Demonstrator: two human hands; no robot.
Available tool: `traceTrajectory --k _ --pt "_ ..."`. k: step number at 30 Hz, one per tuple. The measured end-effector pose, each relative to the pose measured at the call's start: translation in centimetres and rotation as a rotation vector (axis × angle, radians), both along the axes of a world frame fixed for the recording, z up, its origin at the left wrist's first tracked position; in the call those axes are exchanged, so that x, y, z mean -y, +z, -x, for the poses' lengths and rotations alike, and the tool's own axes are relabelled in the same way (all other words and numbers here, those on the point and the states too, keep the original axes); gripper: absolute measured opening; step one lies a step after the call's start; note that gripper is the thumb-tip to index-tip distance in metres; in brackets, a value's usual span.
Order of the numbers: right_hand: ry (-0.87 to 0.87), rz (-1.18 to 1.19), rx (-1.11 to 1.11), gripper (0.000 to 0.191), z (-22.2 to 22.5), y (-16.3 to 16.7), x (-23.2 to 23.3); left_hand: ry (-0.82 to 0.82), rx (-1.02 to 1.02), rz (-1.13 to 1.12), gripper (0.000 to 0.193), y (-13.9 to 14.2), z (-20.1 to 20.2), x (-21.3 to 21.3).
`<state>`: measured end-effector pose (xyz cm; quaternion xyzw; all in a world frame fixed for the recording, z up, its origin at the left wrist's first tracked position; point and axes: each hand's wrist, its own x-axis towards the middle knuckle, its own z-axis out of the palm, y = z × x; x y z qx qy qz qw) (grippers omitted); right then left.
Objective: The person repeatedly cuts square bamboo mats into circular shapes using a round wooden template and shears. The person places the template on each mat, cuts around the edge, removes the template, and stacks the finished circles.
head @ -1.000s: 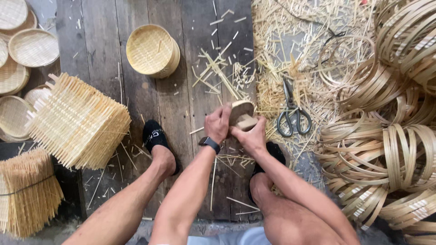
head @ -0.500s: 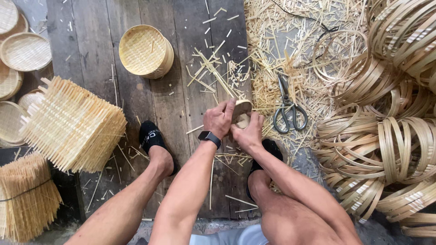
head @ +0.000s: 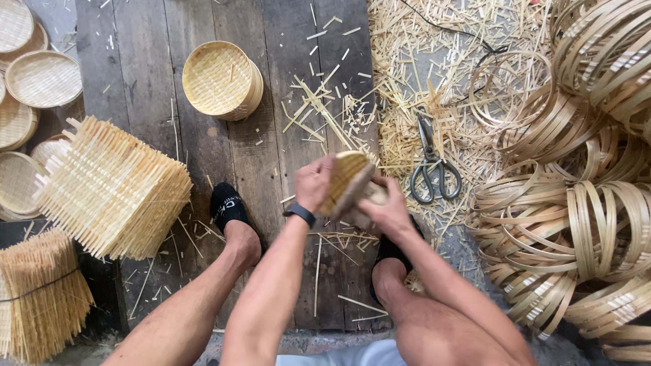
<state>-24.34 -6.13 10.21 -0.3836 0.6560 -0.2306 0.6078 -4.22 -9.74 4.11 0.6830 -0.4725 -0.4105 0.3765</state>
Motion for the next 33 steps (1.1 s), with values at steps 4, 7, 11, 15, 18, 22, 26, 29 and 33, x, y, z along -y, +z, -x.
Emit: traceTrajectory --k 4,7,11,15,18,22,26,29,33 --pt "-0.241 -0.116 0.719 0.073 4.1 -0.8 -0.9 0.163 0.205 -0.254 0.048 -1.5 -6.4 0.5" --pt "-0.189 -0.045 0.685 0.062 4.6 -3.1 -0.7 0.293 0.140 -0.399 0.056 -1.3 -11.0 0.3" --pt "-0.028 0.084 0.384 0.053 1.3 -7.2 0.4 0.444 -0.446 -0.298 0.044 0.2 -13.3 0.5" --pt "0.114 0.437 -0.009 0.051 0.3 -8.9 0.3 0.477 -0.780 -0.362 0.046 2.2 -13.4 0.6" --pt "0.163 0.439 -0.243 0.040 4.1 -7.6 0.2 0.446 -0.770 -0.378 0.049 3.3 -13.2 0.5" --pt "-0.035 -0.001 0.057 0.048 7.4 -4.7 -0.4 0.383 -0.813 -0.355 0.051 3.4 -12.2 0.6" --pt "-0.105 -0.068 0.185 0.051 3.5 -4.1 -1.2 0.324 -0.753 -0.376 0.052 1.9 -10.0 0.6" --pt "0.047 -0.112 -0.138 0.046 1.5 -4.0 -0.9 0.274 -0.593 -0.454 0.050 -0.1 -7.8 0.5" --pt "0.102 0.515 -0.223 0.033 2.3 -3.5 0.9 0.062 -0.259 -0.368 0.051 -2.0 -5.0 0.2"
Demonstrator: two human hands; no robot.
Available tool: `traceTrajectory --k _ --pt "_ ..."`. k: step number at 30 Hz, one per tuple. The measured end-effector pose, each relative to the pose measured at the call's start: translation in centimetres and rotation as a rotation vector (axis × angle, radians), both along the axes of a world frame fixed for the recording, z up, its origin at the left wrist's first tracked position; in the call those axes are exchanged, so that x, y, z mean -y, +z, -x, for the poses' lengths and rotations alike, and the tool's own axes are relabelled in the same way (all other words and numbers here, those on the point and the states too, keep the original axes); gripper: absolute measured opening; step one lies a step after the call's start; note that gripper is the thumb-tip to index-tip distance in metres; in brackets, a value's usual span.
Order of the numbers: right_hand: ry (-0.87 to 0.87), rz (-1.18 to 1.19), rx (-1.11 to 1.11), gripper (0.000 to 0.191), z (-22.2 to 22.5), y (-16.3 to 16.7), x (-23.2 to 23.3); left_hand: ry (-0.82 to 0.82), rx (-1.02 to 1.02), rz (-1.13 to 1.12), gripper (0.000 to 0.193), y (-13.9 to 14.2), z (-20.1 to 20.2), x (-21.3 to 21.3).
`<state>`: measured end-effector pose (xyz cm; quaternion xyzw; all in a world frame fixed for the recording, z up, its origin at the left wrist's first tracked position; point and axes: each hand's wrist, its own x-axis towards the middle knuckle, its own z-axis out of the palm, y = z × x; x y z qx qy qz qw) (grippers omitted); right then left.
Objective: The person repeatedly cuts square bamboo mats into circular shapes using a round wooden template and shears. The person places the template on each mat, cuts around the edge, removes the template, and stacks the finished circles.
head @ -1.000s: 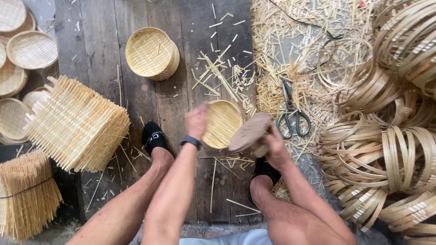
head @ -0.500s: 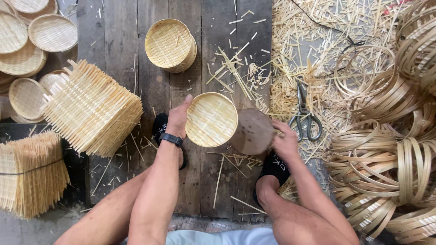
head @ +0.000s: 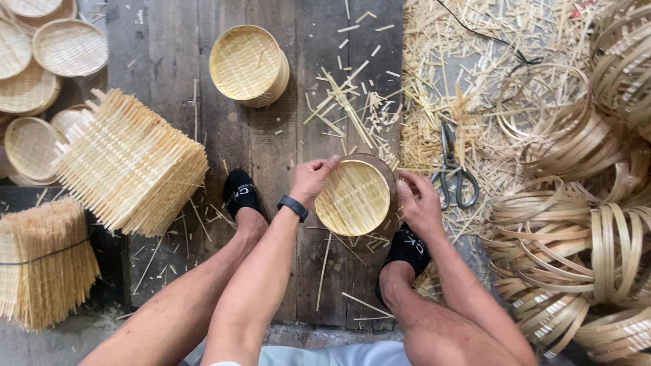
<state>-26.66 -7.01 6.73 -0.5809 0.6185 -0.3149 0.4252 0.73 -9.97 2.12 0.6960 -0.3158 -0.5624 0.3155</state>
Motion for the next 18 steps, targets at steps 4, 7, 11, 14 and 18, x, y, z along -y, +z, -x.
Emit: traceTrajectory --k 4,7,11,14,18 --pt "0.136 -0.097 0.034 0.029 -0.2 0.1 2.8 -0.029 -0.034 0.103 0.044 1.0 1.3 0.0" --pt "0.170 -0.182 -0.063 0.025 -0.8 0.1 3.6 -0.074 0.082 0.119 0.039 3.2 0.5 -0.2" --pt "0.034 -0.354 0.137 0.025 -0.2 -0.1 2.9 -0.139 0.015 -0.061 0.034 5.0 -2.3 -2.2" --pt "-0.042 -0.533 0.221 0.024 0.7 -0.5 2.1 -0.088 -0.155 -0.112 0.031 3.7 -3.3 -3.5" --pt "-0.092 -0.497 0.311 0.021 1.0 -1.1 1.8 -0.001 -0.163 -0.130 0.027 0.8 -3.0 -3.6"
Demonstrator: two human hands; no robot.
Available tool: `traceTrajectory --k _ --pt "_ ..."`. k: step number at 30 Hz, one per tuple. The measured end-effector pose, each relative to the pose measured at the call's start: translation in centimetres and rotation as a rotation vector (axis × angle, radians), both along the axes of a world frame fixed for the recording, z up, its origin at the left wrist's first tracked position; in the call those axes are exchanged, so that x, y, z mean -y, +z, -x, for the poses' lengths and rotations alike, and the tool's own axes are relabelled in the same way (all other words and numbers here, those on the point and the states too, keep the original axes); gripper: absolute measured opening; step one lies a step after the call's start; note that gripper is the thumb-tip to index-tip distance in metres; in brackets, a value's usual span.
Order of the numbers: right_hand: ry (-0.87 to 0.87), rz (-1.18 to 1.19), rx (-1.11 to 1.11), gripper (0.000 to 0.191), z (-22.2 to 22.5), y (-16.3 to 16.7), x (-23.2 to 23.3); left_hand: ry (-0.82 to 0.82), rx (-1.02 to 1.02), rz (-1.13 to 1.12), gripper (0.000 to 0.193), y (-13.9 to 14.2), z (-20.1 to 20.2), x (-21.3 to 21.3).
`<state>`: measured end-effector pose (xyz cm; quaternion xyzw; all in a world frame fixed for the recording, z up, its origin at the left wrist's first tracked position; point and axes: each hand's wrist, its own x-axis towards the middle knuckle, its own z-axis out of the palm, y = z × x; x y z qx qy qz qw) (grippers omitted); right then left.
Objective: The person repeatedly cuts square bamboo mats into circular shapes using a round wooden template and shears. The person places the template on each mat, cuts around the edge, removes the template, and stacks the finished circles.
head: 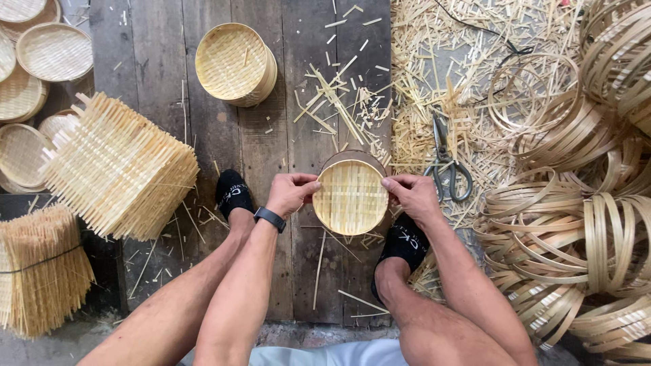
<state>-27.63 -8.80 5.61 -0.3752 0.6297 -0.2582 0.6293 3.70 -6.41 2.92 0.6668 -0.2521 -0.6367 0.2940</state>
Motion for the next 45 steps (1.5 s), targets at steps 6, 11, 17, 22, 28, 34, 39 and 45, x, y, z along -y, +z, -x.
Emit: traceTrajectory --k 6,11,17,22,28,34,39,45 --pt "-0.064 0.063 -0.081 0.018 -1.2 0.1 -0.5 -0.134 0.479 0.183 0.021 0.5 1.2 0.7" --pt "-0.114 -0.013 -0.085 0.022 -1.5 1.2 -1.4 -0.244 0.873 0.576 0.023 5.6 3.7 -0.5" --pt "-0.145 -0.095 0.143 0.024 -1.2 1.5 -4.3 -0.670 0.864 1.032 0.038 8.2 11.1 -4.8" --pt "-0.100 -0.009 -0.047 0.025 0.3 -0.7 -6.8 -0.776 0.957 1.041 0.038 6.2 9.2 -5.8" --pt "0.036 0.206 -0.316 0.020 1.1 -3.6 -10.8 -0.664 1.108 1.263 0.034 5.5 -1.3 3.9" --pt "0.048 0.200 -0.260 0.020 2.1 -5.1 -11.4 -0.317 1.291 1.047 0.015 5.1 -10.2 14.6" --pt "0.008 0.156 -0.145 0.020 2.8 -6.0 -11.2 -0.310 1.289 0.915 0.011 3.8 -12.5 16.3" --pt "0.007 0.150 -0.160 0.020 2.9 -6.2 -11.4 -0.350 1.248 0.869 0.013 2.4 -12.4 16.2"
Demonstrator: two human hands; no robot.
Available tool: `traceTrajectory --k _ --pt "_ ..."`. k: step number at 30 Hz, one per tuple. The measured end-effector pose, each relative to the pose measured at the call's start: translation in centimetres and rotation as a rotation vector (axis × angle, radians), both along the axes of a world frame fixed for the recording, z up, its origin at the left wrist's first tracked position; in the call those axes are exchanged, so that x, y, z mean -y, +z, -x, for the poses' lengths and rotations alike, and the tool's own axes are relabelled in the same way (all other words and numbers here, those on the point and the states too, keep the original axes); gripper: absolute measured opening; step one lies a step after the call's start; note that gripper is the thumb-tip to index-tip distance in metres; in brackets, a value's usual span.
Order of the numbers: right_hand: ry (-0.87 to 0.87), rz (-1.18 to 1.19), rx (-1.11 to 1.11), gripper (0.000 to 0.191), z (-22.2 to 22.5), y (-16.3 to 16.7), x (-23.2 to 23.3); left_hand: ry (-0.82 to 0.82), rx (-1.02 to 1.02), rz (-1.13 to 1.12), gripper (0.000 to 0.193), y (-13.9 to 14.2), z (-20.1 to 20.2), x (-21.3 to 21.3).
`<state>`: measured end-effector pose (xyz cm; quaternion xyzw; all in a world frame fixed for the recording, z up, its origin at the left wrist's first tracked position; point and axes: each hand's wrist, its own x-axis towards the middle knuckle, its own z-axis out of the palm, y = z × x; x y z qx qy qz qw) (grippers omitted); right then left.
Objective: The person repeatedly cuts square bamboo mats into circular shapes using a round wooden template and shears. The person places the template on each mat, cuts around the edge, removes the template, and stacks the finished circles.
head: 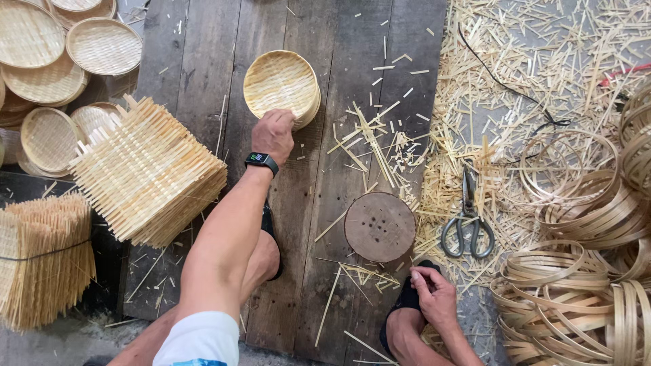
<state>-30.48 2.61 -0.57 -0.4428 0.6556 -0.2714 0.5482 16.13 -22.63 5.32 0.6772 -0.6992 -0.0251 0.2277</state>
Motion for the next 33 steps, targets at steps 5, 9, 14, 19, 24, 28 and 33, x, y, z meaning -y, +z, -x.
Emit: traceTrajectory --k 5,9,14,19,24,28,33 --pt "-0.009 0.030 0.024 0.019 -0.2 0.5 0.3 0.017 -0.046 0.008 0.015 -0.1 -0.1 0.1" --pt "-0.011 0.032 -0.027 0.019 -0.7 0.5 0.5 0.016 -0.065 -0.102 0.018 0.9 -0.1 0.3" --pt "-0.014 0.022 -0.033 0.018 -1.2 0.0 1.1 0.050 0.052 -0.030 0.067 5.6 -1.8 -2.4" --pt "-0.016 0.099 -0.086 0.018 -1.8 -0.3 1.9 0.394 0.131 -0.503 0.124 12.9 -8.6 -8.0" --pt "0.015 0.139 -0.260 0.019 -2.6 0.2 2.4 0.605 0.245 -0.961 0.096 15.1 -14.4 -13.2" --pt "0.020 0.162 -0.323 0.020 -2.9 0.9 2.6 0.647 -0.040 -0.785 0.090 15.2 -17.5 -15.7" --pt "0.029 0.154 -0.297 0.020 -3.2 1.5 2.9 0.647 -0.051 -0.723 0.085 15.8 -18.9 -17.0"
